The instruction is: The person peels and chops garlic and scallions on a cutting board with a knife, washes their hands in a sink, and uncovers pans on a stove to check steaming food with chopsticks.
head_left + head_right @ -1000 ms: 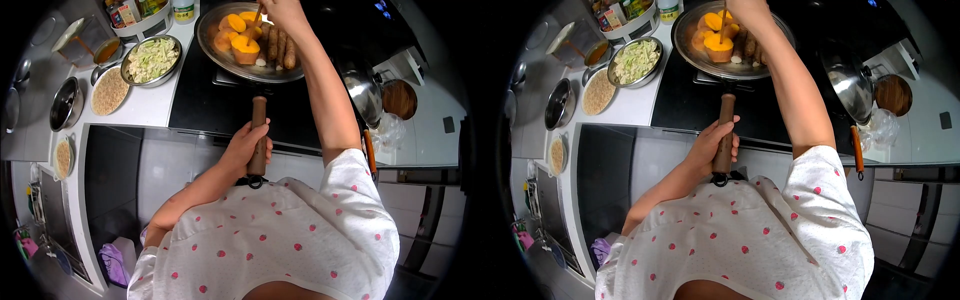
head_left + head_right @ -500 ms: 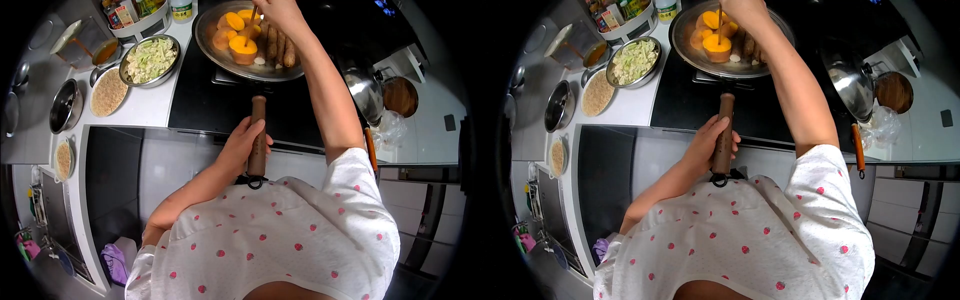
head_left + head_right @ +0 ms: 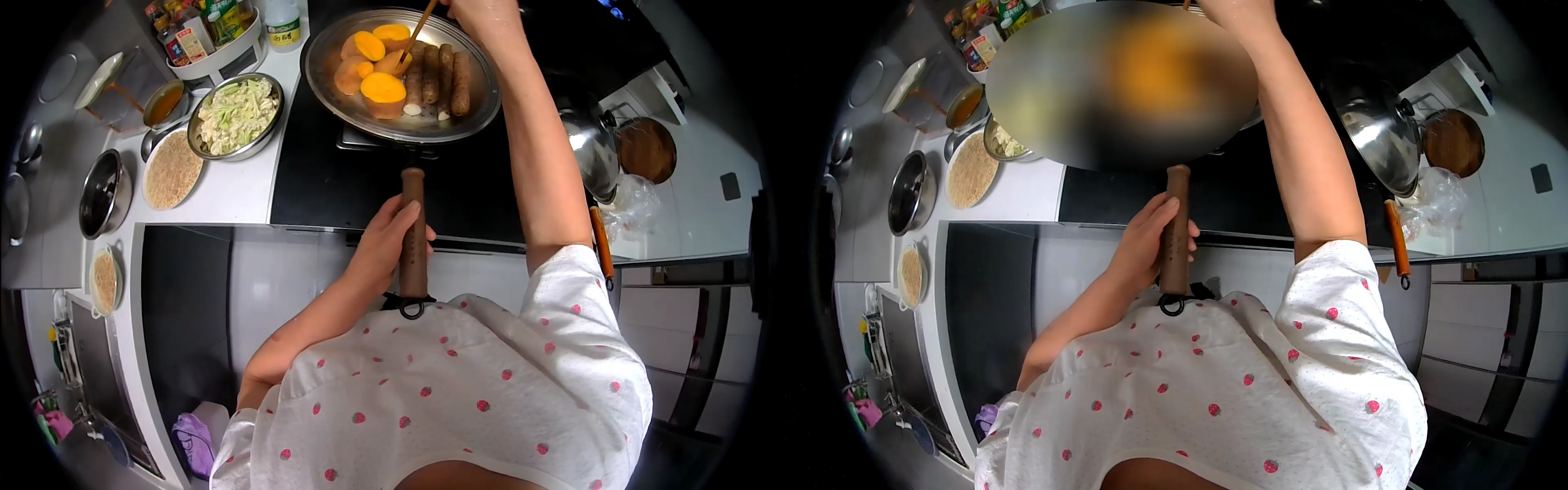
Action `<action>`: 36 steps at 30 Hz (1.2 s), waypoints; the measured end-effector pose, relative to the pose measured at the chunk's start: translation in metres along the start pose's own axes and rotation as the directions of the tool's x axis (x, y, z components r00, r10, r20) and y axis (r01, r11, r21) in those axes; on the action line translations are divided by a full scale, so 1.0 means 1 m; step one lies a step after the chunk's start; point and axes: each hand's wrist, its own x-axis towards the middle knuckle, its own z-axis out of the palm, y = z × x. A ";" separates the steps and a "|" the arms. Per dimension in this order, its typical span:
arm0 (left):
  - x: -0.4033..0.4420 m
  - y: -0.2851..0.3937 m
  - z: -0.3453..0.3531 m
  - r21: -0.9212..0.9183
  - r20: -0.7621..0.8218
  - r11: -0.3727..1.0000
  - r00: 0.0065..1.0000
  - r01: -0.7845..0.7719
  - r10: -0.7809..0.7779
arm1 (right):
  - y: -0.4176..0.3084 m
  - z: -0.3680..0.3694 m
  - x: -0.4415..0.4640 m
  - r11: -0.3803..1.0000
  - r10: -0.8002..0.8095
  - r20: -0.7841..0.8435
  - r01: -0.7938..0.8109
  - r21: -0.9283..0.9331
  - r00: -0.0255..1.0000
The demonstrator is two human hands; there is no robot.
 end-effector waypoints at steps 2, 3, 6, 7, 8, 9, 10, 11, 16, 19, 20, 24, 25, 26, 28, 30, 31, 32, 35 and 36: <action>0.001 -0.001 0.000 -0.010 0.007 1.000 1.000 0.004 -0.004 | 0.000 -0.018 -0.003 0.997 0.063 -0.014 -0.062 0.048 0.998; 0.001 -0.001 0.000 -0.020 0.004 1.000 1.000 0.008 -0.008 | 0.011 -0.019 -0.005 0.998 0.067 -0.026 -0.067 0.006 0.997; 0.004 -0.002 0.000 -0.014 0.001 0.999 1.000 0.029 -0.029 | 0.035 -0.028 -0.017 0.992 0.124 -0.060 -0.126 -0.026 0.990; 0.005 -0.003 0.001 -0.013 0.009 0.999 1.000 0.030 -0.030 | 0.042 -0.030 -0.021 0.983 0.181 -0.078 -0.182 -0.008 0.980; 0.005 -0.003 0.002 -0.015 0.010 0.999 1.000 0.030 -0.030 | 0.052 -0.032 -0.025 0.983 0.181 -0.081 -0.183 -0.015 0.980; 0.006 -0.004 0.002 -0.015 0.010 0.999 0.999 0.032 -0.032 | 0.054 -0.034 -0.028 0.986 0.142 -0.100 -0.149 -0.072 0.985; 0.006 -0.004 0.002 -0.012 0.016 0.999 0.999 0.036 -0.036 | 0.056 -0.036 -0.029 0.985 0.102 -0.117 -0.117 -0.129 0.988; 0.007 -0.005 0.002 -0.018 0.020 1.000 1.000 0.022 -0.021 | 0.057 -0.041 -0.032 0.976 0.212 -0.082 -0.216 -0.037 0.974; 0.010 -0.007 0.004 -0.047 0.021 0.999 1.000 0.003 -0.002 | 0.083 -0.035 -0.037 0.979 0.134 -0.113 -0.149 -0.136 0.984; 0.010 -0.008 0.004 -0.061 0.021 0.998 1.000 -0.011 0.013 | 0.089 -0.029 -0.038 0.976 0.080 -0.124 -0.103 -0.189 0.989; 0.010 -0.008 0.003 -0.067 0.025 0.998 1.000 -0.014 0.016 | 0.089 -0.027 -0.038 0.976 0.061 -0.139 -0.088 -0.200 0.988; 0.009 -0.008 0.003 -0.079 0.021 0.997 0.999 -0.022 0.023 | 0.093 -0.019 -0.038 0.977 0.012 -0.125 -0.038 -0.210 0.992; 0.009 -0.009 0.003 -0.081 0.020 0.997 1.000 -0.022 0.024 | 0.092 -0.019 -0.037 0.977 0.011 -0.123 -0.037 -0.209 0.992; 0.010 -0.009 0.003 -0.079 0.020 0.997 0.999 -0.024 0.026 | 0.092 -0.018 -0.036 0.977 -0.014 -0.119 -0.012 -0.214 0.993; 0.010 -0.009 0.003 -0.077 0.021 0.997 0.999 -0.025 0.027 | 0.091 -0.017 -0.036 0.976 -0.038 -0.114 0.012 -0.219 0.993; 0.009 -0.008 0.004 -0.070 0.010 0.997 1.000 -0.021 0.021 | 0.092 -0.015 -0.034 0.975 -0.013 -0.098 -0.010 -0.221 0.995; 0.010 -0.008 0.004 -0.072 0.010 0.997 1.000 -0.021 0.021 | 0.092 -0.014 -0.034 0.975 -0.013 -0.097 -0.009 -0.221 0.995; 0.010 -0.009 0.004 -0.073 0.011 0.997 1.000 -0.021 0.022 | 0.093 -0.013 -0.034 0.978 -0.013 -0.100 -0.008 -0.210 0.995; 0.010 -0.009 0.004 -0.075 0.011 0.997 1.000 -0.023 0.024 | 0.095 -0.011 -0.033 0.979 -0.018 -0.097 -0.002 -0.205 0.995; 0.010 -0.009 0.004 -0.075 0.009 0.997 1.000 -0.024 0.025 | 0.095 -0.011 -0.032 0.977 -0.022 -0.090 0.002 -0.211 0.996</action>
